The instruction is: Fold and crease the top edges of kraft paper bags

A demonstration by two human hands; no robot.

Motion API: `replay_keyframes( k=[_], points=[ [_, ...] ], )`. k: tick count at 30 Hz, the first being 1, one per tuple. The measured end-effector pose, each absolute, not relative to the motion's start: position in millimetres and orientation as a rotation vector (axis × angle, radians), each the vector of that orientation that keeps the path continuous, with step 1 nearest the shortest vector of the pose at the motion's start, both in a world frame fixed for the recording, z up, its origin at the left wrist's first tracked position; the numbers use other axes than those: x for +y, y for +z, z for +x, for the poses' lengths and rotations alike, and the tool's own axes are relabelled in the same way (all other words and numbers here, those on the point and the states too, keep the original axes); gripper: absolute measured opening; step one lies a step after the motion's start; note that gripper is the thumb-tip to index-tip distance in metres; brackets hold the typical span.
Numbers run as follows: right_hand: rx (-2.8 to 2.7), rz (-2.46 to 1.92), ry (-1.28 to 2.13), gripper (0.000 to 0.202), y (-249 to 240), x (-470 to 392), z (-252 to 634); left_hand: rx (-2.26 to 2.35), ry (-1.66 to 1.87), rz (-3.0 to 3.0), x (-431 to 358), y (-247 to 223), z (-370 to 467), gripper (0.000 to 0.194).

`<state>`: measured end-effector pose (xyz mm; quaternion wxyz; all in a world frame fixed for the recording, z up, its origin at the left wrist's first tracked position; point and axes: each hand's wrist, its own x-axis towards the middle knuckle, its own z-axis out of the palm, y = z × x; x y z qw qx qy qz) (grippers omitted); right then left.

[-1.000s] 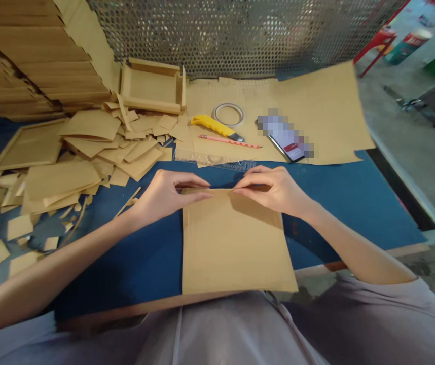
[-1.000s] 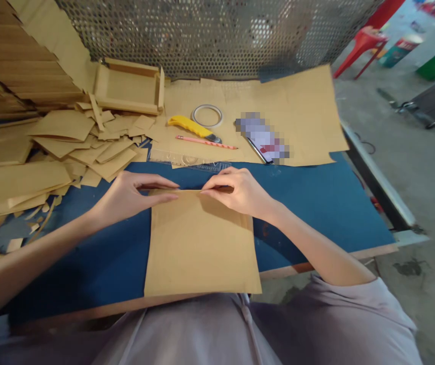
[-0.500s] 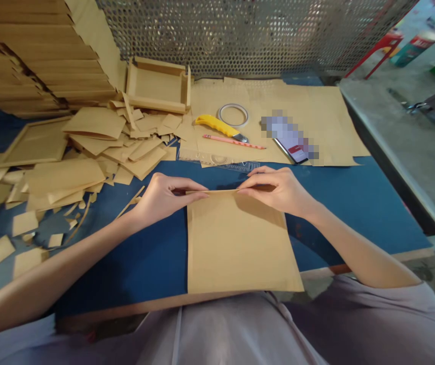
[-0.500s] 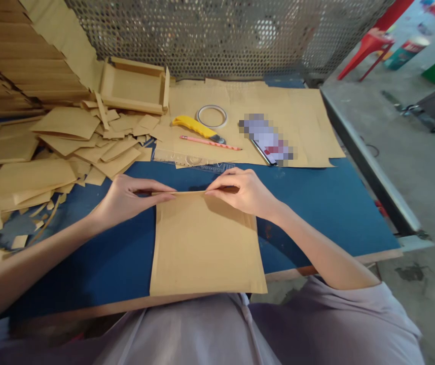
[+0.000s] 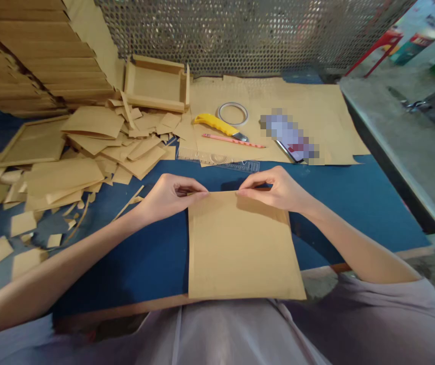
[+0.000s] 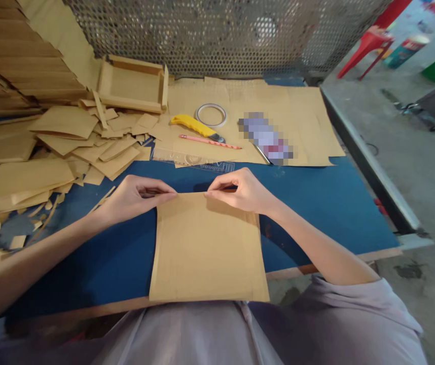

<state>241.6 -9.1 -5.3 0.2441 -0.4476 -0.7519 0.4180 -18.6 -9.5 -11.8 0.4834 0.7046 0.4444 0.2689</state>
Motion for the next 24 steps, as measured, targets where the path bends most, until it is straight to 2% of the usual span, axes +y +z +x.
replay_keyframes(
  k=[16, 24],
  points=[
    [-1.977, -1.263, 1.275, 0.013, -1.0, -9.2, 234.8, 1.091, 0.739, 1.612, -11.9, -14.0, -13.6, 0.017],
    [-2.02, -1.27, 1.243, 0.022, -4.8, -7.2, 238.4, 1.077, 0.735, 1.507, -11.2, -14.3, -15.1, 0.019]
  ],
)
